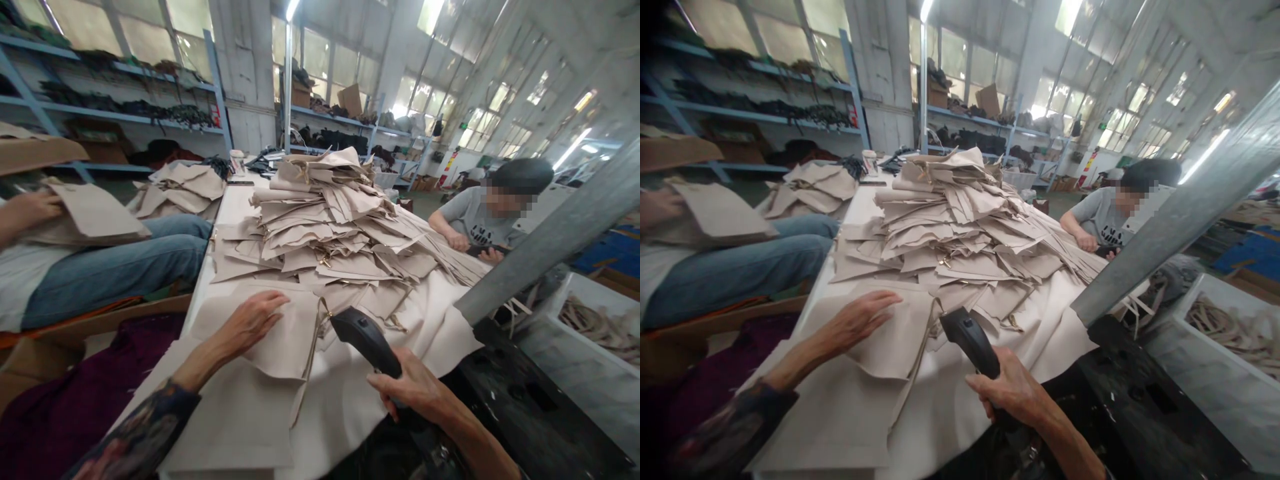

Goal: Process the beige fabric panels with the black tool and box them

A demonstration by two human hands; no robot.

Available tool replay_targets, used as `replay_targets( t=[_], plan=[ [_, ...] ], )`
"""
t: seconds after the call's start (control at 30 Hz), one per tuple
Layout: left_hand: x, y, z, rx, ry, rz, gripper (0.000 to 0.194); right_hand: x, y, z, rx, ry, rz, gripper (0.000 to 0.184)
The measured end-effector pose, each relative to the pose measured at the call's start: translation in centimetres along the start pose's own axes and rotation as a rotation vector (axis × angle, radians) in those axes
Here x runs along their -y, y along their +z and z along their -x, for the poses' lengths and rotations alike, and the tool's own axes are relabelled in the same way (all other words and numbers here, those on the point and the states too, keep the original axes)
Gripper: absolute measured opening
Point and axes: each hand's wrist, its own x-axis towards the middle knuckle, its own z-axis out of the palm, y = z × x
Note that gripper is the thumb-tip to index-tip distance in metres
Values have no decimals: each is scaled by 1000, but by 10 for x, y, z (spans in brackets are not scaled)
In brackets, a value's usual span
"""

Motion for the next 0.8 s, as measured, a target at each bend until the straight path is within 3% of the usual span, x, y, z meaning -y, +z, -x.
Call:
replay_targets(
  t=[0.13,0.23,0.33,0.4,0.5,0.63,0.7,0.73,0.8],
  plan=[
    [30,17,-58,164,-41,-162,54,-3,2,0,2,16,3,12],
    [39,21,-74,241,-65,-210,38,-4,1,1,-12,39,48,11],
    [36,3,-70,195,-51,-277,22,-7,-3,0,-17,58,63,10],
    [29,-23,-64,129,-75,-355,23,-10,-4,-1,-7,50,39,11],
    [14,-80,-53,-20,-156,-504,25,-10,-3,-2,19,-5,22,19],
    [-15,-156,-28,-340,-213,-782,33,-2,-1,0,48,-51,61,27],
    [-31,-171,-9,-494,-150,-918,39,1,0,1,51,-59,79,29],
    [-38,-169,2,-544,-90,-960,39,0,1,2,46,-64,88,30],
    [-48,-145,25,-558,69,-956,31,-1,1,3,36,-59,111,32]
  ],
)
